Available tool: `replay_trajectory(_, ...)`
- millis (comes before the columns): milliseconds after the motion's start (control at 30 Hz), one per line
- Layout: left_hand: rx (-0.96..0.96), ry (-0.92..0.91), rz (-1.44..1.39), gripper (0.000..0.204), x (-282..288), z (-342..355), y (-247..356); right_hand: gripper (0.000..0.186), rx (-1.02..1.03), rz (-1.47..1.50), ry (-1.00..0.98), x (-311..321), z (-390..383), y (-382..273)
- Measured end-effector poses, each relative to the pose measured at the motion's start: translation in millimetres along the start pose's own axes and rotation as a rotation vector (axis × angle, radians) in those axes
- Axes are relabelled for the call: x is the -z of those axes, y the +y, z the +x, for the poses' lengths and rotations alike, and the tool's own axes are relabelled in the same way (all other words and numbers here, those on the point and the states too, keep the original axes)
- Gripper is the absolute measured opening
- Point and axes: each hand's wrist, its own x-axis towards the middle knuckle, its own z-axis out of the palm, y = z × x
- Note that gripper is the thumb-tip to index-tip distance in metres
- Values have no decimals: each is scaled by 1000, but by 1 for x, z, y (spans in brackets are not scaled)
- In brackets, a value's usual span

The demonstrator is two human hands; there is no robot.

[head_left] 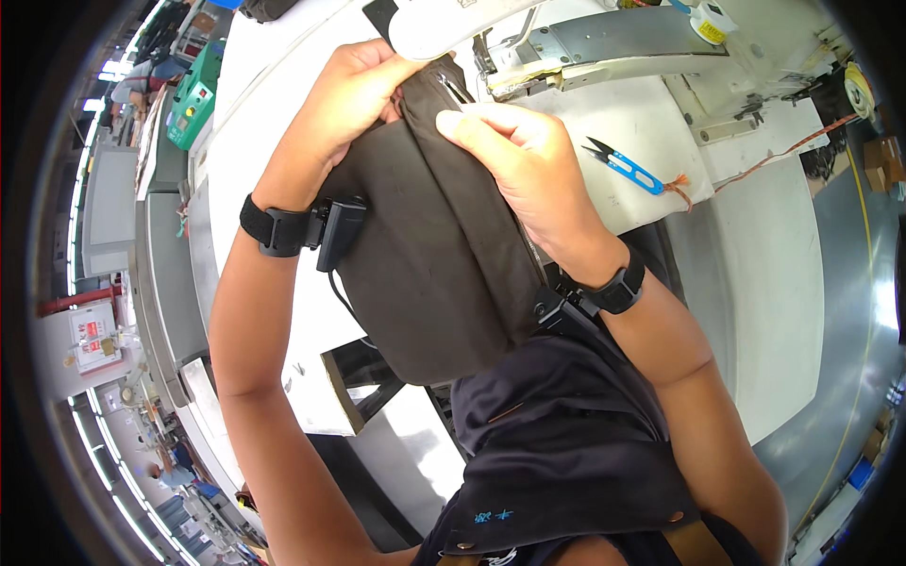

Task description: The person is sewing a zipper and lining into a bag using an industrial sewing machine.

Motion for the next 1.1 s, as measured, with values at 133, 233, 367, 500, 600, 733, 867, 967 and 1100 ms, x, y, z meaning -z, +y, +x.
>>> replay_trajectory(133,-64,26,-121,25,-1,4,-4,22,71,-119,27,1,2,-4)
replay_trajectory(233,-137,39,-102,28,-6,6,-7,22,129,-179,46,7,4,-9)
replay_trajectory(367,-90,148,-151,27,-17,12,-8,25,190,-291,59,16,10,-14)
replay_trajectory(500,-70,169,-52,28,-20,6,-1,26,250,-321,25,16,11,-19)
replay_trajectory(600,-65,187,-12,30,-18,-7,5,22,158,-329,11,12,2,-21)
replay_trajectory(733,19,93,43,33,-1,-22,8,24,161,-311,-5,1,-5,-11)
replay_trajectory(867,196,32,51,35,25,-28,2,22,168,-347,-71,-9,4,9)
replay_trajectory(967,110,-9,84,37,37,-29,-1,24,180,-398,-150,-10,8,18)
replay_trajectory(1100,38,-117,340,40,43,-26,4,26,197,-341,-196,-14,5,24)
